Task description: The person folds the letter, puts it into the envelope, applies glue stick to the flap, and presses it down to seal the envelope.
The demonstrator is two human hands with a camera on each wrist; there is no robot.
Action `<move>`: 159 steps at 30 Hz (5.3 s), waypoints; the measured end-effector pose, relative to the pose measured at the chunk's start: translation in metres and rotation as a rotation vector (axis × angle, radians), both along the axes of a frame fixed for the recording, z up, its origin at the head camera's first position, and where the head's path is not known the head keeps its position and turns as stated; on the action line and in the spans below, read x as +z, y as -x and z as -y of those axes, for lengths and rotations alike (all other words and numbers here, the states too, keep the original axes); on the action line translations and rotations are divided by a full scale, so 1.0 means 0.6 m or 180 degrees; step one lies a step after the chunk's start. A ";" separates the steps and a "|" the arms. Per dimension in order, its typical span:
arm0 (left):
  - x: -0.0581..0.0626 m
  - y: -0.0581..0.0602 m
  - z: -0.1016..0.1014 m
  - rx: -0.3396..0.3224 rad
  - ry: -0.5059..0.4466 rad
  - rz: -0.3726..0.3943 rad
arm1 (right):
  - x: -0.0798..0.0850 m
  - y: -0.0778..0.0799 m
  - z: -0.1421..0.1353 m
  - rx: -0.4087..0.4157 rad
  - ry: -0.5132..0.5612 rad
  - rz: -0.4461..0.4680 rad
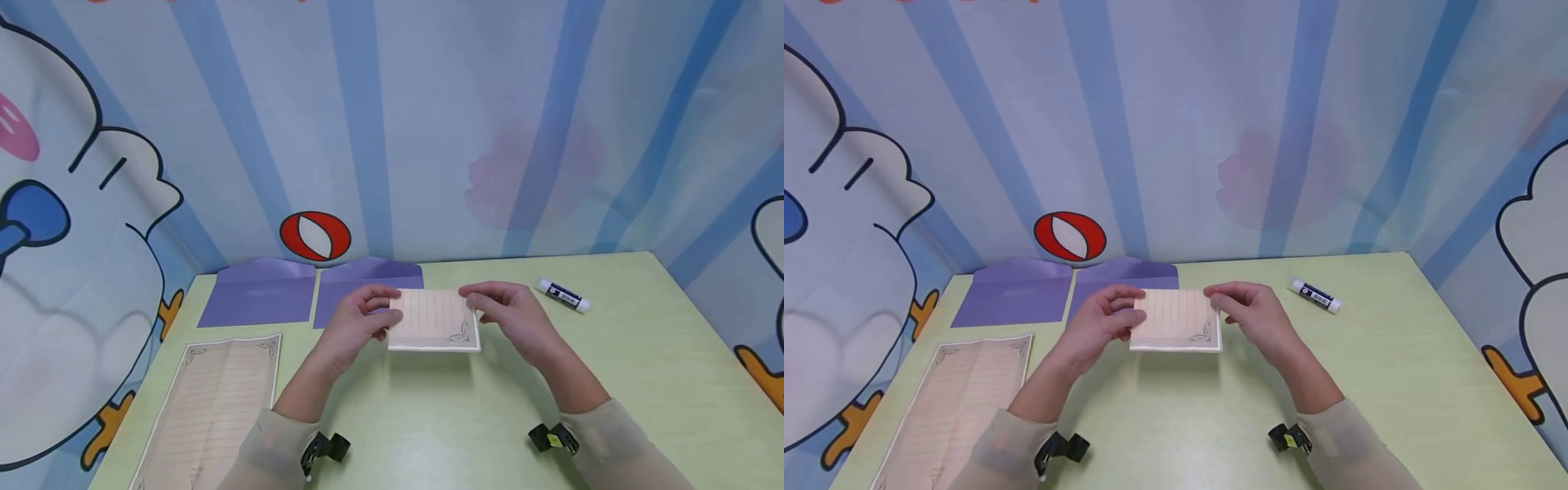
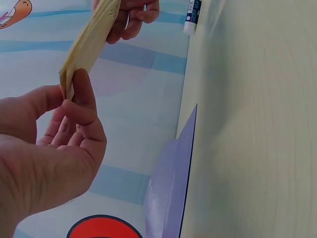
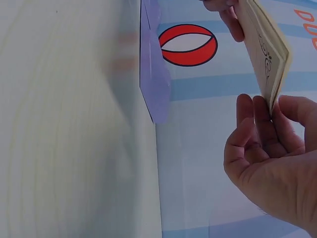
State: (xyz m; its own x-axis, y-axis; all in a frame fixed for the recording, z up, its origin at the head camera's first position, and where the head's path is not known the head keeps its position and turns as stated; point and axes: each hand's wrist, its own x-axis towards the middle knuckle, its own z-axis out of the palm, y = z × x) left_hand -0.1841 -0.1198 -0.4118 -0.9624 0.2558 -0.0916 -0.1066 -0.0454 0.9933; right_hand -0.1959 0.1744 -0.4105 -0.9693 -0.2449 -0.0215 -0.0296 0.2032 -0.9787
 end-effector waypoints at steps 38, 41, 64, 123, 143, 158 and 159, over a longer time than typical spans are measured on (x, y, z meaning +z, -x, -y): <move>0.006 -0.037 -0.049 0.0249 0.1705 -0.1575 | 0.015 -0.032 0.041 0.0250 -0.1477 -0.2170; 0.004 -0.043 -0.059 0.0163 0.1828 -0.1763 | 0.016 -0.040 0.052 0.0237 -0.1404 -0.2417; 0.017 -0.050 -0.058 0.0095 0.2426 -0.2352 | 0.048 -0.053 0.036 -0.0126 -0.1169 -0.2815; 0.025 -0.018 -0.023 0.1180 -0.0338 -0.0100 | 0.005 -0.012 0.019 -0.0159 -0.0181 -0.0082; -0.007 -0.042 -0.076 0.0365 -0.0510 0.0278 | -0.004 -0.022 0.045 -0.0378 0.0534 0.0390; -0.006 -0.001 0.006 0.0743 0.1334 -0.0422 | 0.006 -0.014 0.020 -0.0502 0.0470 0.0356; -0.007 0.005 0.019 0.0730 0.1536 -0.0503 | 0.007 -0.013 0.018 -0.0491 0.0432 0.0348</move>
